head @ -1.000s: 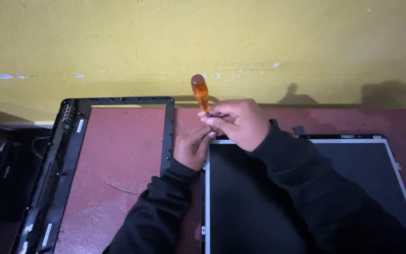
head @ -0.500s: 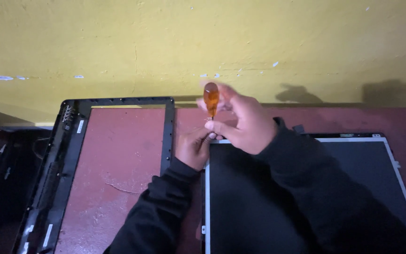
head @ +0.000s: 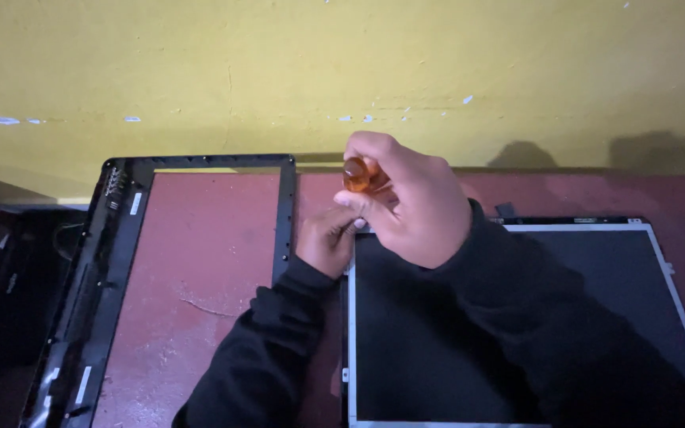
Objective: Using a screwdriver to disassemble or assemble the frame and internal components of a computer monitor.
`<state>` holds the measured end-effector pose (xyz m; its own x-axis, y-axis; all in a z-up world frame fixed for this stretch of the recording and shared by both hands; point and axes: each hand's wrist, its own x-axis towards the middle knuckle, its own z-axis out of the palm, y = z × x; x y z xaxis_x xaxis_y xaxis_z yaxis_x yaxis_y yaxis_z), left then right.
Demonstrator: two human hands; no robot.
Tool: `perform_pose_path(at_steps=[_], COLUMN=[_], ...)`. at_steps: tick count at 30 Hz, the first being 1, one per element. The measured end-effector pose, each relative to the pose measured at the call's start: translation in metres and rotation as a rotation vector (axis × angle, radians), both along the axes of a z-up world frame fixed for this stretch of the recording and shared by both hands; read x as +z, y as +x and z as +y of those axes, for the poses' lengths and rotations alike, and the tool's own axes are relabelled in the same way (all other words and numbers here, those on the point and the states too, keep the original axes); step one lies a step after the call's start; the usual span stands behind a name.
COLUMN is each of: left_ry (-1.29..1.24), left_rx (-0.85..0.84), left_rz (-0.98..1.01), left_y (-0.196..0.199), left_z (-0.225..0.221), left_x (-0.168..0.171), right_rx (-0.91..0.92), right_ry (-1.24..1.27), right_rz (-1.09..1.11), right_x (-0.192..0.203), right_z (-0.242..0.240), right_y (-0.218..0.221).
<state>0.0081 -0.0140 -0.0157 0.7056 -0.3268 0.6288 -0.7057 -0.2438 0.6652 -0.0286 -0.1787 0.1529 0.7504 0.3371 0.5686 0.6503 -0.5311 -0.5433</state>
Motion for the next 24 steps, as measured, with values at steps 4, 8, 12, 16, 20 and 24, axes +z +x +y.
perform_pose_path(at_steps=[4,8,12,16,20,24], left_ry=[0.051,0.03,-0.072,0.015,0.353,0.685], left_rx=[0.017,0.002,0.065,0.447,0.589,0.51], left_rz=[0.016,0.107,0.089,0.019,0.352,0.331], left_y=[0.0,0.0,-0.001,0.025,0.023,0.046], left_z=[0.003,0.001,0.013,0.039,0.054,0.072], left_x=[0.002,0.0,0.014,-0.015,0.0,-0.036], right_rx=[-0.096,-0.198,-0.314,-0.202,-0.086,-0.078], right_ry=[-0.071,-0.037,0.107,0.701,0.882,1.084], right_rz=[-0.047,-0.066,0.018,0.057,-0.011,0.215], right_x=[-0.003,-0.006,-0.003,0.018,-0.031,-0.07], right_z=[0.012,0.021,-0.008,-0.068,-0.176,-0.226], right_y=[0.003,0.007,0.008,-0.035,-0.091,-0.156])
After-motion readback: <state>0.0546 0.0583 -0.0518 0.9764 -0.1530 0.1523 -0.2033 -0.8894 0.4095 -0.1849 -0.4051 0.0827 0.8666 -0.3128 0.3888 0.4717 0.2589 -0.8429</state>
